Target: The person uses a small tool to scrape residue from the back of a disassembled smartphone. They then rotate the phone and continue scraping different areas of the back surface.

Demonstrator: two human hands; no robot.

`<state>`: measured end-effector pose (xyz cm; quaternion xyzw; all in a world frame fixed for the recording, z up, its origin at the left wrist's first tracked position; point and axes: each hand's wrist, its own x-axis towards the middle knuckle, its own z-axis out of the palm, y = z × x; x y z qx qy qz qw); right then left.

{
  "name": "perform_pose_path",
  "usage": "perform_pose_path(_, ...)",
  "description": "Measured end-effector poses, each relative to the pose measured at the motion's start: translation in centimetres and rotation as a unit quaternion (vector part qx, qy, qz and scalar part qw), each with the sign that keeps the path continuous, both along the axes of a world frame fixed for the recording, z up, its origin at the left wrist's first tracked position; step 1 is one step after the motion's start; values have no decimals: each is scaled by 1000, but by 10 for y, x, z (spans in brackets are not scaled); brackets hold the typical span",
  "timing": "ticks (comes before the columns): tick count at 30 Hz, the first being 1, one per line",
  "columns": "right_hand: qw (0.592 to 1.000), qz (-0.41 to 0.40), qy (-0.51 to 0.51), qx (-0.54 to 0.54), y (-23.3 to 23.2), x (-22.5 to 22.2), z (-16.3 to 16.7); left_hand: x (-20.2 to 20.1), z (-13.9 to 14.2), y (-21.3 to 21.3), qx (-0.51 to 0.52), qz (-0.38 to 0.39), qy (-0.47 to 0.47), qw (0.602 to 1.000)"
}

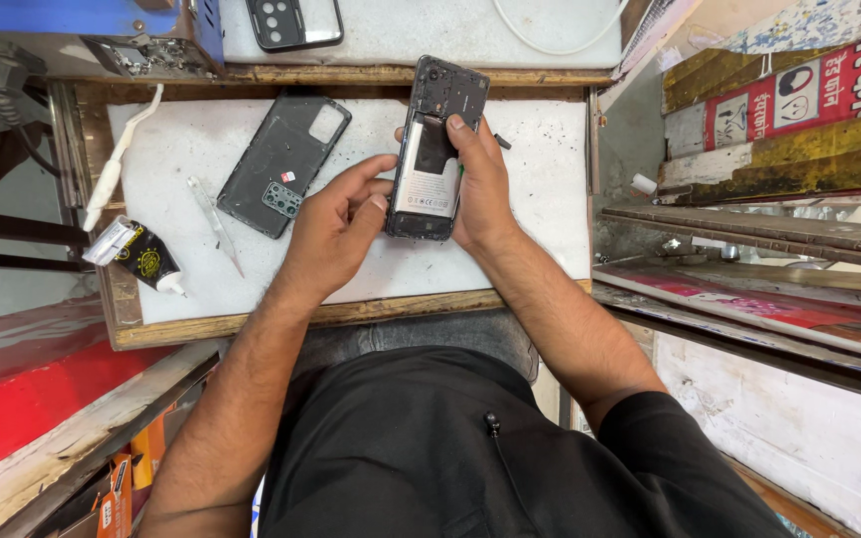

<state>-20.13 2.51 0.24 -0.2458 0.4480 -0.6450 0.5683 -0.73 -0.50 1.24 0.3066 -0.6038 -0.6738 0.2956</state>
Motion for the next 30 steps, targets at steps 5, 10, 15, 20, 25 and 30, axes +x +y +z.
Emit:
perform_pose_path(5, 1000, -3, -13, 17, 0, 1, 2, -6, -4, 10, -9, 42, -15, 999)
perform_pose_path(10, 1000, 5, -11, 18, 4, 5, -4, -21, -7, 13, -123, 129, -78, 981)
perform_pose_path(15, 1000, 16, 3, -14, 5, 7, -17, -33, -2, -3, -179, 182, -174, 951)
perform_pose_path(20, 1000, 0, 5, 4, 6, 2, -13, -34, 10, -6, -141, 137, -194, 961)
perform_pose_path(25, 1000, 9, 11, 26, 4, 3, -1, -12, 17, 0, -89, 26, 29, 995)
perform_pose_path(30, 1000, 14, -11, 5, 7, 5, -6, -12, 11, 9, -65, 60, 2, 996)
